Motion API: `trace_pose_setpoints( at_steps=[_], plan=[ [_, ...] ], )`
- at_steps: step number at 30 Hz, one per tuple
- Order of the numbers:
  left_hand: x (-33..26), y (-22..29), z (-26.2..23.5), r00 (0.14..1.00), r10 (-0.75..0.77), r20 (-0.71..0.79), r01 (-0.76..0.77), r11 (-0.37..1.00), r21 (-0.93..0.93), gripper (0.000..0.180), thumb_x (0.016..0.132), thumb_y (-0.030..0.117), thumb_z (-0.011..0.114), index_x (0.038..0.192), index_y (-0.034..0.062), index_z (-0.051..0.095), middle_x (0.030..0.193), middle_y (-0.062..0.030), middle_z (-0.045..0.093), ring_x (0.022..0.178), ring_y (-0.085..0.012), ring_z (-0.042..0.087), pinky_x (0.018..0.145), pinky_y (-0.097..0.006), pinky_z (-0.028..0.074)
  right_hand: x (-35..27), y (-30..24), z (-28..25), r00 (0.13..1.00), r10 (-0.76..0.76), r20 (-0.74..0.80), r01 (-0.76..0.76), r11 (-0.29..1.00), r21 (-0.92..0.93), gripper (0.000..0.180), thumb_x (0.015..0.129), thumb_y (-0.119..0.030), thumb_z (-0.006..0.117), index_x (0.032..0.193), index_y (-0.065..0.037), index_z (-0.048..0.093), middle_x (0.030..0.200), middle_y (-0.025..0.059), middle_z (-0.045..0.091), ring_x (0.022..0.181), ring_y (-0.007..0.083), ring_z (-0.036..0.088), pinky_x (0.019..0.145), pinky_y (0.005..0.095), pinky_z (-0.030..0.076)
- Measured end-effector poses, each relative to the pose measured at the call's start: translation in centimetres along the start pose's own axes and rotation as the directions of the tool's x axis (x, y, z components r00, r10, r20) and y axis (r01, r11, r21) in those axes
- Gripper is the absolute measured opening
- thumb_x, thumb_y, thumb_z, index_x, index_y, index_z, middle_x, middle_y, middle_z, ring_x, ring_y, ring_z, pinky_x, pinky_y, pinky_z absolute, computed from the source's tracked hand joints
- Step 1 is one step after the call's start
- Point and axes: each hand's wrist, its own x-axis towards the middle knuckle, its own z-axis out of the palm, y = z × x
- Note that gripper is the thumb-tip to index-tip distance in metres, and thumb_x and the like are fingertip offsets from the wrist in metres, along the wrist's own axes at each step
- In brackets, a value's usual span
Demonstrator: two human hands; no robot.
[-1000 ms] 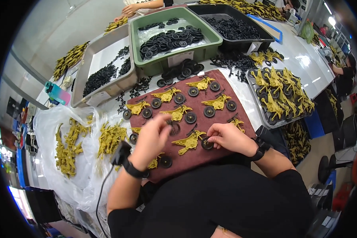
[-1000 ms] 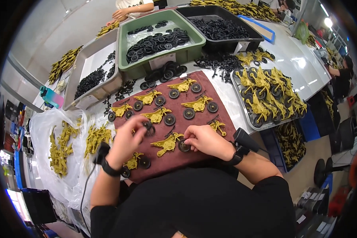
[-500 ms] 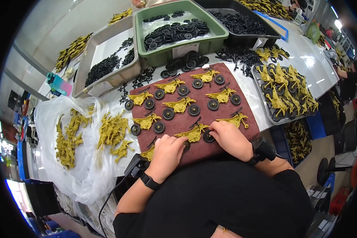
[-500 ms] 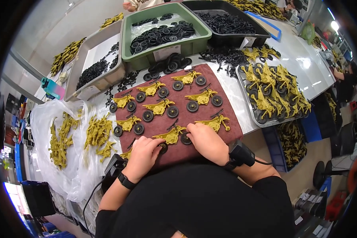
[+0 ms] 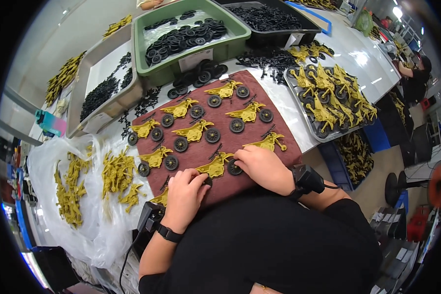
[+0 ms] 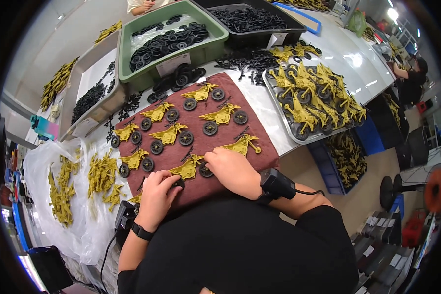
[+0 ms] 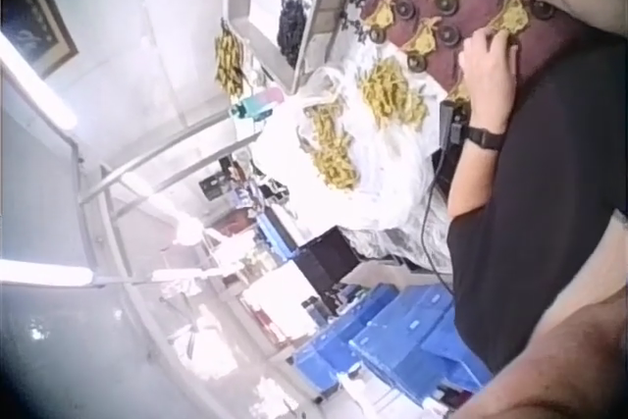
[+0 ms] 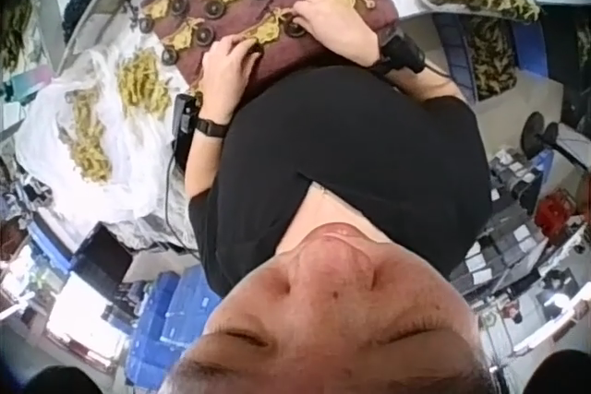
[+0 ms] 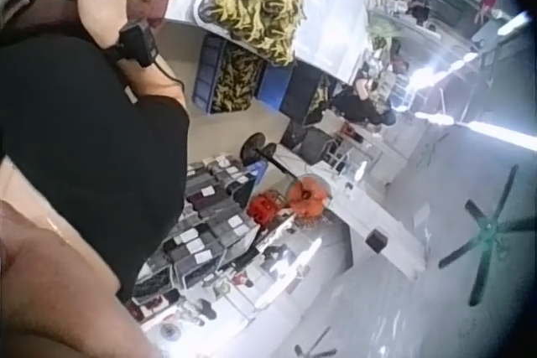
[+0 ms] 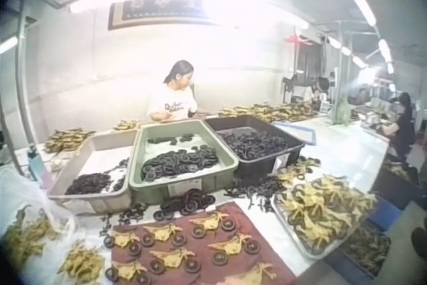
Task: Assembling small yellow toy motorcycle frames by attaching black plastic wheels.
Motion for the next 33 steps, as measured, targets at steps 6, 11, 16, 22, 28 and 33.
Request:
trace_pose_setpoints(
  at_steps=[6,11,16,22,28,33],
  plan=[
    [1.0,0.4,-1.0,0.995,0.075,0.071,-0.081,0.993,0.089,0.025,0.071,0.014,0.072,0.094,0.0092,0.066,0.091,-0.0043,0.058,0.086,-0.0239,0.054,0.075,-0.037,0.041,0.1,0.8,-0.4,1.0,0.012,-0.011,-0.012,0.999,0.034,0.015,0.084,-0.017,0.062,0.089,-0.004,0.059,0.082,0.0117,0.059,0.077,0.0297,0.06,0.068,0.0377,0.049],
    [4.0,-1.6,-3.0,0.993,0.112,0.029,-0.112,0.994,0.014,0.022,0.073,0.017,0.073,0.091,0.0076,0.065,0.088,-0.0076,0.061,0.082,-0.0269,0.056,0.073,-0.038,0.044,4.5,2.8,-4.6,0.998,0.047,0.032,-0.052,0.982,0.182,0.016,0.082,-0.018,0.063,0.086,-0.002,0.066,0.079,0.0144,0.067,0.074,0.031,0.065,0.068,0.0373,0.052],
    [13.4,-6.3,-3.5,0.999,0.023,-0.049,-0.028,0.995,-0.095,0.02,0.078,0.016,0.066,0.095,0.0059,0.064,0.088,-0.0119,0.064,0.087,-0.0306,0.06,0.076,-0.041,0.047,12.6,11.1,-6.8,0.972,0.105,-0.21,-0.093,0.994,0.065,0.016,0.081,-0.014,0.06,0.086,0.0,0.067,0.081,0.0177,0.066,0.077,0.0312,0.065,0.071,0.0369,0.051],
    [21.1,-10.8,-0.4,0.968,-0.128,-0.217,0.184,0.947,0.261,0.024,0.076,0.018,0.069,0.098,0.0083,0.063,0.092,-0.0124,0.064,0.091,-0.0313,0.062,0.077,-0.042,0.051,21.8,13.0,-4.1,0.967,0.098,-0.235,-0.123,0.988,-0.096,0.021,0.078,-0.021,0.069,0.085,-0.002,0.07,0.075,0.0162,0.067,0.067,0.0257,0.067,0.064,0.0346,0.053],
    [24.1,-10.3,2.5,0.962,0.002,-0.274,0.138,0.861,0.489,0.026,0.07,0.015,0.072,0.093,0.0097,0.062,0.088,-0.0093,0.059,0.088,-0.0297,0.058,0.074,-0.041,0.048,24.0,9.5,-0.3,0.949,0.295,-0.108,-0.306,0.945,-0.113,0.035,0.066,-0.026,0.08,0.082,0.002,0.066,0.08,0.021,0.066,0.078,0.035,0.066,0.071,0.0407,0.052],
    [24.5,-11.0,3.4,0.933,0.198,-0.301,0.002,0.833,0.554,0.013,0.071,0.011,0.065,0.083,0.011,0.059,0.083,-0.007,0.057,0.083,-0.0273,0.057,0.07,-0.039,0.046,23.8,8.7,0.8,0.937,0.245,-0.249,-0.258,0.966,-0.021,0.016,0.07,-0.01,0.073,0.077,0.004,0.067,0.076,0.0242,0.065,0.074,0.0365,0.066,0.067,0.0416,0.052]
  ],
)
